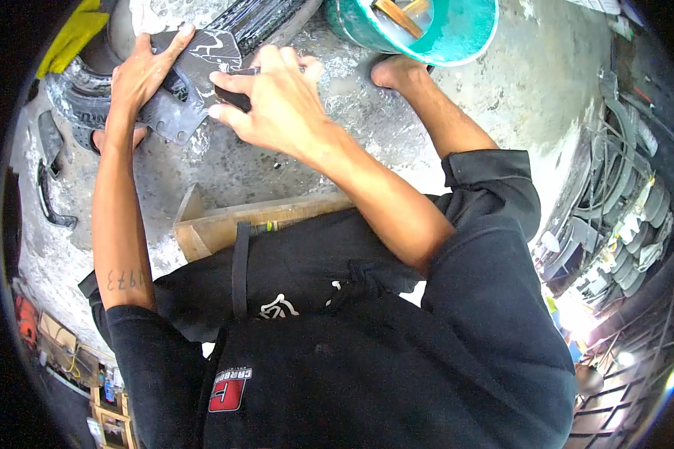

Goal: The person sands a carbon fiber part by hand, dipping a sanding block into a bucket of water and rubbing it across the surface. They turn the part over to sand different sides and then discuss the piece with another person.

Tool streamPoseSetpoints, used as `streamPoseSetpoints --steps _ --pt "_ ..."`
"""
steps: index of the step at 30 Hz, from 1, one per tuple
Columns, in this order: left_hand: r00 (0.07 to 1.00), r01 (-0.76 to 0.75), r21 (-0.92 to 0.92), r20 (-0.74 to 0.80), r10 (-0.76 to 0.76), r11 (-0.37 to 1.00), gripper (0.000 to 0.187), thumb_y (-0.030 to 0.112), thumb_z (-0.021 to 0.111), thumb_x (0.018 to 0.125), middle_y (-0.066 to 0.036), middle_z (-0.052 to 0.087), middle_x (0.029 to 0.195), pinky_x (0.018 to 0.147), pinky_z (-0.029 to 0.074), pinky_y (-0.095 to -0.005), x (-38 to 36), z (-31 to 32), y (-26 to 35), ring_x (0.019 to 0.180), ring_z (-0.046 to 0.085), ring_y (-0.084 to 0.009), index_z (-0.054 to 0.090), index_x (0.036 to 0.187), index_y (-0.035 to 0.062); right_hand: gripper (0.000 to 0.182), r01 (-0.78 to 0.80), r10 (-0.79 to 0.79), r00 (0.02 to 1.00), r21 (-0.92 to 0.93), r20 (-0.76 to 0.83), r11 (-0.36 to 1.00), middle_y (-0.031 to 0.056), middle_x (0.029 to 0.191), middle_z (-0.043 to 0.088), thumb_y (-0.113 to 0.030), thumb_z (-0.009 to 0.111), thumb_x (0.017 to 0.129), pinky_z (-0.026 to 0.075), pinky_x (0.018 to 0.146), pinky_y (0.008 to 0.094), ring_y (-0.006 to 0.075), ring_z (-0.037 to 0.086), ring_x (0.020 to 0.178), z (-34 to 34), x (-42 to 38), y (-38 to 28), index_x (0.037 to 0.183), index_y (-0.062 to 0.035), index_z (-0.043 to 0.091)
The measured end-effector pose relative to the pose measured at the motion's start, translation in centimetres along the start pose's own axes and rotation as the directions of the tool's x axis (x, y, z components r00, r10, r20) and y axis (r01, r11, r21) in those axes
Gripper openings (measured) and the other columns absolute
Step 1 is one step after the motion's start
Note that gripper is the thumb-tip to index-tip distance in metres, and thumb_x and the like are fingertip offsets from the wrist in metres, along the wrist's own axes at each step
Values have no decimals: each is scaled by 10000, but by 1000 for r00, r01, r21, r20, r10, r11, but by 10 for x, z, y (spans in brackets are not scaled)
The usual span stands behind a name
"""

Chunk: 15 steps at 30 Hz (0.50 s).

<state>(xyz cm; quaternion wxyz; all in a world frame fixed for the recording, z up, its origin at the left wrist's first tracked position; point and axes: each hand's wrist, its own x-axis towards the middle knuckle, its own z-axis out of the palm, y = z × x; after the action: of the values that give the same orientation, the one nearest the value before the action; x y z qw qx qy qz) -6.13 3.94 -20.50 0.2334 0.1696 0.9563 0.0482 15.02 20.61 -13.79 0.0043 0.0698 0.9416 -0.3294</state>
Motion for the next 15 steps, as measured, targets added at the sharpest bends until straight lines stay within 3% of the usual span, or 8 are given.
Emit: streamPoseSetpoints --steps 2,5,7,8,10,15 --pt "1000 -9 26 16 9 1000 1218 958 440 760 -269 687 1256 1128 391 -488 1 2 3 1282 610 -408 461 1447 -47 452 -156 167 979 -101 116 983 176 1123 586 -478 722 895 299 1023 489 327 504 1132 -10 -9 -10 1295 -268 738" --pt "994 -72 23 79 70 997 1232 954 437 761 -282 677 1270 1128 389 -501 7 5 -3 1284 611 -400 464 1445 -71 417 -136 141 990 -142 27 981 174 1065 548 -440 659 929 295 995 543 348 470 1109 -2 -19 -15 1284 -237 742" --pt "973 -231 154 35 229 961 1239 953 448 750 -293 668 1281 1121 398 -500 13 21 -13 1273 620 -397 480 1433 -80 402 -188 195 979 -111 54 976 185 1068 553 -425 622 949 293 994 543 354 462 1130 10 -2 -14 1284 -239 741" --pt "970 -242 153 54 237 958 1239 953 448 750 -293 668 1281 1121 398 -500 9 19 -8 1273 620 -397 480 1433 -80 395 -161 164 986 -105 21 981 193 1079 553 -417 611 957 289 992 551 354 462 1136 22 12 -8 1286 -241 740" --pt "998 -6 5 55 6 1000 1241 949 453 746 -294 663 1288 1115 408 -498 1 2 11 1267 623 -399 489 1435 -82 396 -125 131 990 -125 42 984 221 1111 562 -416 558 1002 289 995 539 346 469 1136 10 8 -15 1335 -266 709" --pt "994 25 62 102 -32 998 1239 941 461 748 -277 664 1303 1123 407 -492 -1 -4 15 1280 617 -388 482 1455 -76 371 -142 163 982 -194 98 971 187 1100 559 -409 602 964 304 981 574 356 477 1118 12 0 -10 1268 -250 743"
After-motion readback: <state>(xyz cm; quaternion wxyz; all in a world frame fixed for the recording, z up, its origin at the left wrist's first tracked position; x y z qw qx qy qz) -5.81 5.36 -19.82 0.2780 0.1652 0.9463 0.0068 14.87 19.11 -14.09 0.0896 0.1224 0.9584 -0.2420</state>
